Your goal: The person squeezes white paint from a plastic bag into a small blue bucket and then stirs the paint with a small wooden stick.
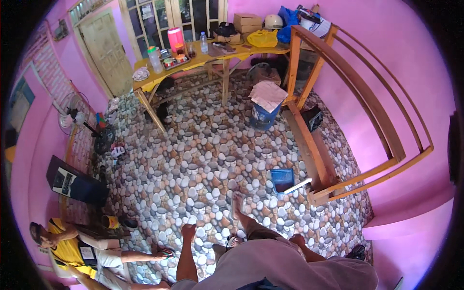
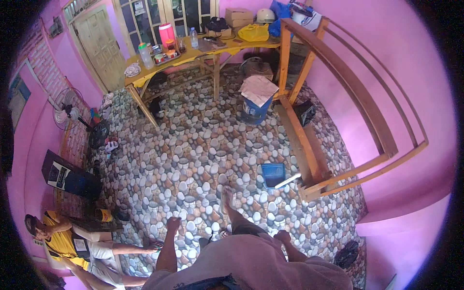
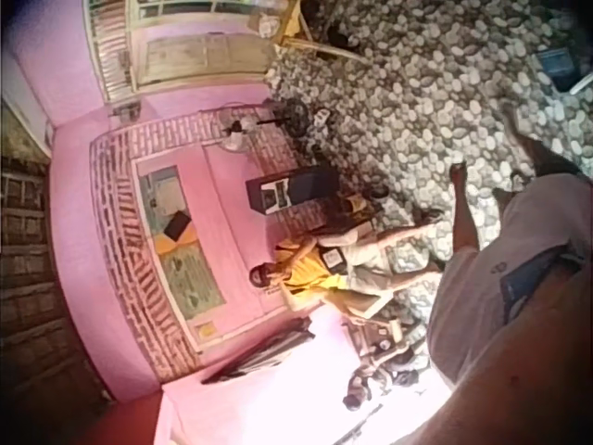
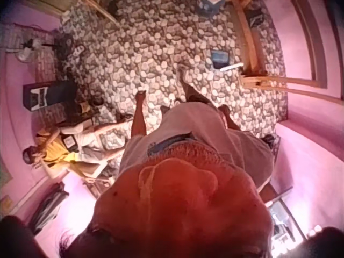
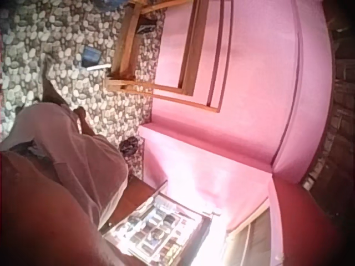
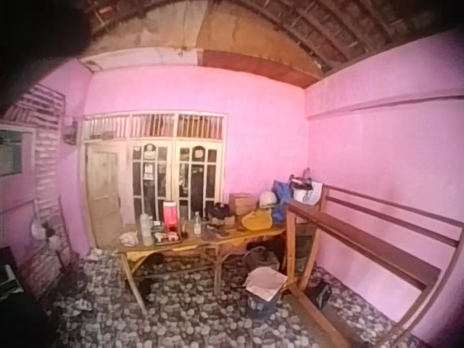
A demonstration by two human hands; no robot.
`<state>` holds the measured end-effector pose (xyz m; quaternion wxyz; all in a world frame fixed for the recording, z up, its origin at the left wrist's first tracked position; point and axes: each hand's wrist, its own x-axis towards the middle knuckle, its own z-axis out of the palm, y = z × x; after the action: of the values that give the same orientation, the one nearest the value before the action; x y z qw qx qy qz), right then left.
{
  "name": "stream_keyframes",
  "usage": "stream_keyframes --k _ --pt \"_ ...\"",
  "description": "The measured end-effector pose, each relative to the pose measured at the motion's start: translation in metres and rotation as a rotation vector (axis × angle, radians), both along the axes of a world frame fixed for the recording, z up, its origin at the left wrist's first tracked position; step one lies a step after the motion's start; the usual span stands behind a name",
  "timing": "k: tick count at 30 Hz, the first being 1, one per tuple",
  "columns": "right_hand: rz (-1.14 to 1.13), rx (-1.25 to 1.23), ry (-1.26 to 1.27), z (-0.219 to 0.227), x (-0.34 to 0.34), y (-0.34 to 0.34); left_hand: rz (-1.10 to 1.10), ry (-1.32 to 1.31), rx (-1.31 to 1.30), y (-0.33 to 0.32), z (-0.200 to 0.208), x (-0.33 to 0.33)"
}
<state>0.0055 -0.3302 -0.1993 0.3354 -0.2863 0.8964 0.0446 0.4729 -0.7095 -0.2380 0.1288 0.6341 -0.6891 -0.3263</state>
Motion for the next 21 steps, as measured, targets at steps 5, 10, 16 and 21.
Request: stream_keyframes --k 5,10,16,21 --pt "-0.022 0.196 -0.122 -0.018 -0.022 -0.151 -0.075 -0.201 0.178 -0.093 -0.009 -0.011" --pt "0.253 -0.107 -0.044 -0.079 -0.071 -0.311 -0.09 -0.276 0.256 -0.141 -0.007 0.015" --pt "0.493 -0.378 0.103 -0.001 -0.074 -0.573 0.277 -0.22 0.55 -0.169 0.025 0.043" --pt "0.64 -0.665 0.298 0.015 -0.093 -0.74 0.274 -0.157 0.561 -0.25 0.013 0.021"
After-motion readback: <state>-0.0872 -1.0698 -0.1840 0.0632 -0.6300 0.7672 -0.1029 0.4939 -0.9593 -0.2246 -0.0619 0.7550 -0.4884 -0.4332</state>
